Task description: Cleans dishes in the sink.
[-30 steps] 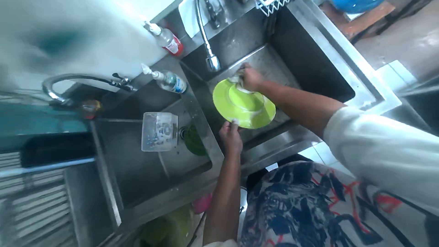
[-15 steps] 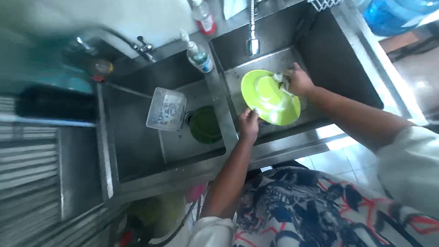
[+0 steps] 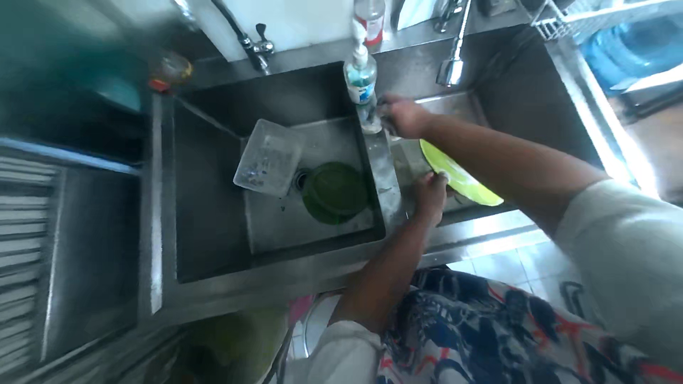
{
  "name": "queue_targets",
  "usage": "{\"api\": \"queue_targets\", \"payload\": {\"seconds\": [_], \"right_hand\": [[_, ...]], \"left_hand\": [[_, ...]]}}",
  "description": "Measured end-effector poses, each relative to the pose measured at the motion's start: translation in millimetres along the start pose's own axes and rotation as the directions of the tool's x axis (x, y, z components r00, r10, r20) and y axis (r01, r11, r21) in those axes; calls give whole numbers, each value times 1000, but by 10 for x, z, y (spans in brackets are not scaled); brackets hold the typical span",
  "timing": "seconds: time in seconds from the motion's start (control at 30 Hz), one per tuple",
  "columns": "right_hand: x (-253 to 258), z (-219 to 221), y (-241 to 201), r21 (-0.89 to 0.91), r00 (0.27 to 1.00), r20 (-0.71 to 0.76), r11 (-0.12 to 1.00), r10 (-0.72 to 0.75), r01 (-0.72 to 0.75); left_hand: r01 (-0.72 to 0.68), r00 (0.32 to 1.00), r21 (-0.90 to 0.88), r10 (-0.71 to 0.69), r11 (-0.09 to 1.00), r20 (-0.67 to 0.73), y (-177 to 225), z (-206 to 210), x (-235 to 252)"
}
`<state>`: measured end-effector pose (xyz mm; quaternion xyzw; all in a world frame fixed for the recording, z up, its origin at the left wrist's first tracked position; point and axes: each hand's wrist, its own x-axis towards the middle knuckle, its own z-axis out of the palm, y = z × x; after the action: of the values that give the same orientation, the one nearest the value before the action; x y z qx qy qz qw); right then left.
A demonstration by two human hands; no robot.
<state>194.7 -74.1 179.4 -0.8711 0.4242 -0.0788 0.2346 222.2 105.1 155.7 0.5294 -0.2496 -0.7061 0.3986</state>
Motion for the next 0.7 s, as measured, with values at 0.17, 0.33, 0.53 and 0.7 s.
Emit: {"api": "queue_targets", "payload": {"seconds": [0.17, 0.33, 0.53, 0.7], "right_hand": [[268, 282, -70, -41, 991, 101, 995, 89, -86], [-339, -434, -248, -57, 988, -75, 989, 134, -139], [-1006, -1275, 715, 234, 713, -359, 797, 603, -556], [-329, -1447, 1653, 387, 657, -264, 701, 706, -599]], "left_hand": [[47, 999, -89, -46, 995, 17, 114, -114, -53], [8, 1000, -81, -7, 997, 17, 125, -149, -13], [-25, 999, -18, 24, 1000, -34, 205, -15, 192], [-14, 988, 83, 26, 996, -150, 322, 183, 347]]}}
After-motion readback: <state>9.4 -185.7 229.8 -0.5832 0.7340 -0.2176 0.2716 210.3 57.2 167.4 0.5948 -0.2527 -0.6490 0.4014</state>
